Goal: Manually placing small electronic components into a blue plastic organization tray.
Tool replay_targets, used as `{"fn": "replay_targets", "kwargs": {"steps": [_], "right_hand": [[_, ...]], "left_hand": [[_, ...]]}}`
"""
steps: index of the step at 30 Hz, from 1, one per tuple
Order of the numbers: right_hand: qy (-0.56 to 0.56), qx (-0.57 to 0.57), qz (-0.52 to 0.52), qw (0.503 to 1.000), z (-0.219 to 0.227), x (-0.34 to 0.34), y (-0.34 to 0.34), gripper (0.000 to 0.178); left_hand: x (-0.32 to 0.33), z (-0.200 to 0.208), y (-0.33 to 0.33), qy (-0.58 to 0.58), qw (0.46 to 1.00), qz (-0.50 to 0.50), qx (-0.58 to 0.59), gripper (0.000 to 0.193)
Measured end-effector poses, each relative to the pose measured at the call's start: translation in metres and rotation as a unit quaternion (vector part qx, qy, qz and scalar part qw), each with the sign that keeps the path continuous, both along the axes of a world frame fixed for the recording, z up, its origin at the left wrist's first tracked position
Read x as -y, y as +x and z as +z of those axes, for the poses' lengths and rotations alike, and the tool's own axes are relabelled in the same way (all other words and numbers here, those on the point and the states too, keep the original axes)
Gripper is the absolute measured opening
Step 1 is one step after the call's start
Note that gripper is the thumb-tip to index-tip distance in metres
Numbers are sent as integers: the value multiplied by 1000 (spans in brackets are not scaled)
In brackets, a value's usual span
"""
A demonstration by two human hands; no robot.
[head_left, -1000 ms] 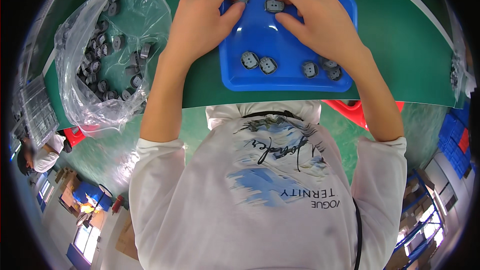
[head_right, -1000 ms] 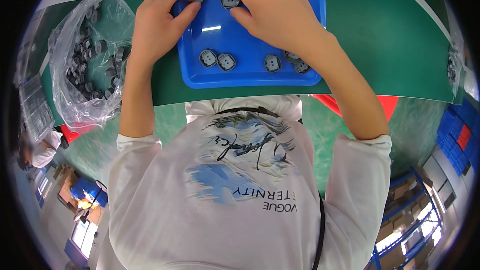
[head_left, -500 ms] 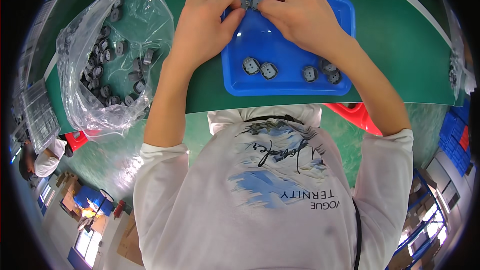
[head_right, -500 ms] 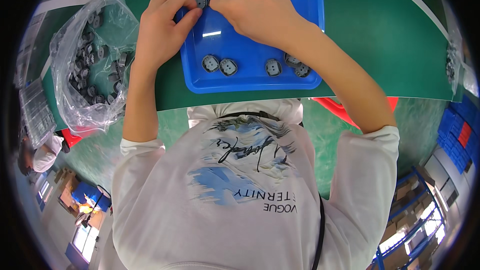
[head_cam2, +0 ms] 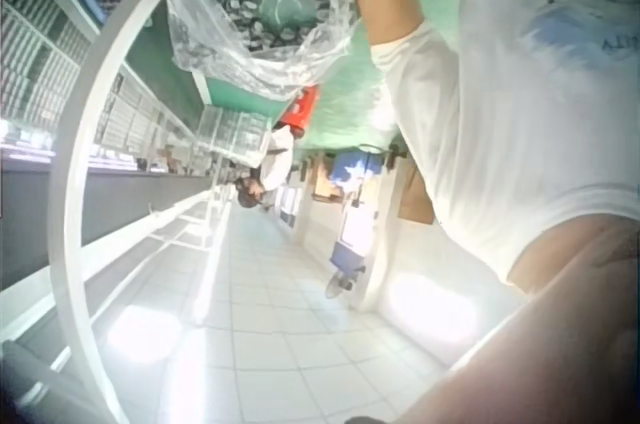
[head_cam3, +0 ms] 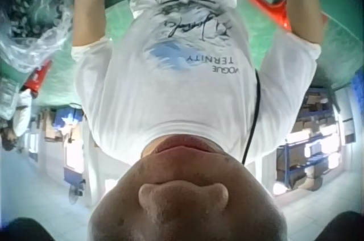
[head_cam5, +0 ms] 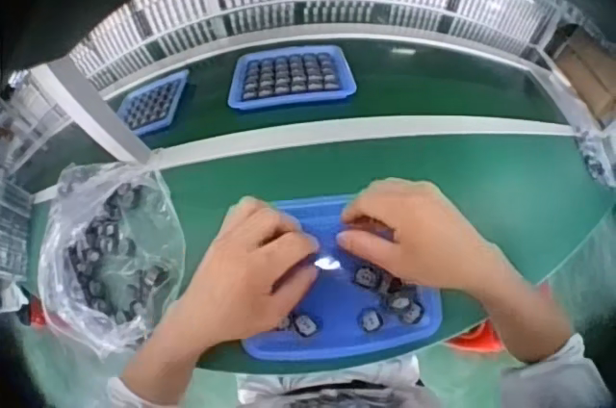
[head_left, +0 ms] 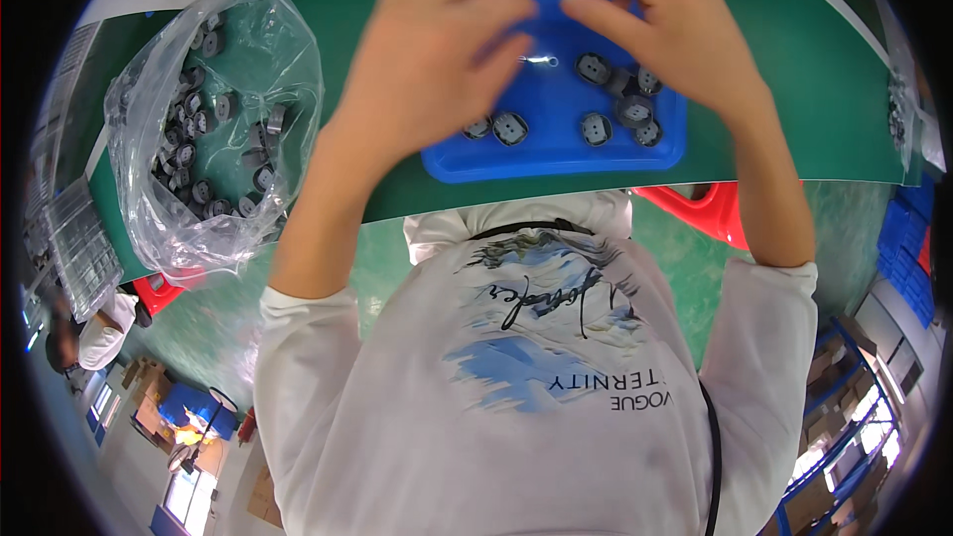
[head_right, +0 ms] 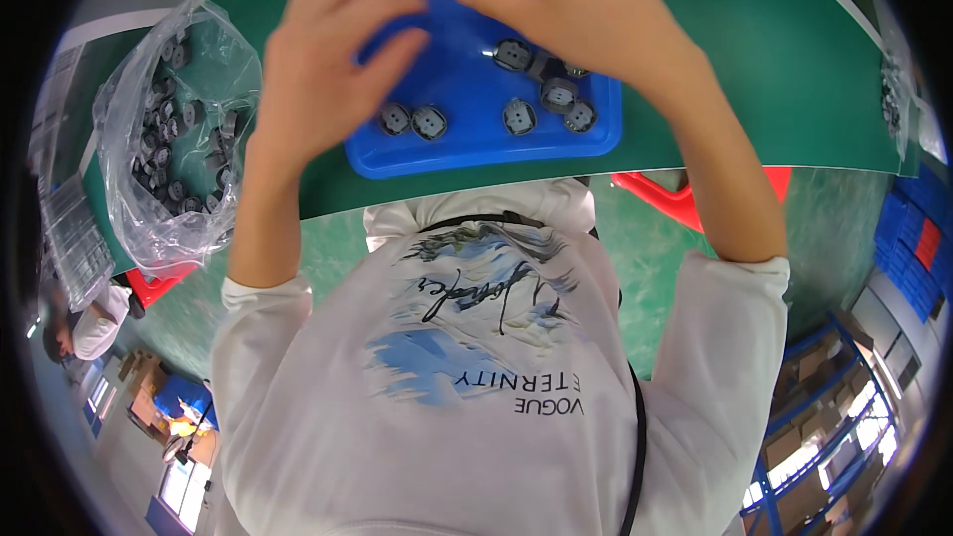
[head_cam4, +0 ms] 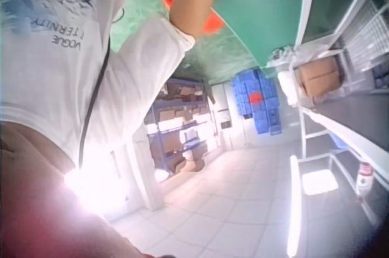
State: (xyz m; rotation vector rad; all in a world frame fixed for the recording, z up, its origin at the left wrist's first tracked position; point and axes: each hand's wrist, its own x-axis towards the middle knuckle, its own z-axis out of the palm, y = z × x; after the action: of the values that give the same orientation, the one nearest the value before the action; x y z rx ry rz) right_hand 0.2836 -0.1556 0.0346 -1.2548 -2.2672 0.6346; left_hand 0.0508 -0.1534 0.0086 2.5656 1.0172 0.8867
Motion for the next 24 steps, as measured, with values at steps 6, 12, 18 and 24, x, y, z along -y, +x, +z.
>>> {"fn": "replay_targets", "kwargs": {"steps": [6, 12, 18, 24], "right_hand": [[-22, 130, 74, 988, -3, 35, 35, 23], [-9, 138, 13, 990, -20, 30, 33, 21], [111, 112, -49, 986, -26, 11, 4, 14], [84, 157, -78, 981, -32, 28, 4, 17]], "left_hand": [[9, -12, 47, -39, 983, -140, -117, 21], [0, -7, 49, 16, 996, -41, -72, 12], [-9, -9, 39, 41, 998, 6, -47, 6], [-11, -10, 33, 28, 999, 20, -38, 9]]}}
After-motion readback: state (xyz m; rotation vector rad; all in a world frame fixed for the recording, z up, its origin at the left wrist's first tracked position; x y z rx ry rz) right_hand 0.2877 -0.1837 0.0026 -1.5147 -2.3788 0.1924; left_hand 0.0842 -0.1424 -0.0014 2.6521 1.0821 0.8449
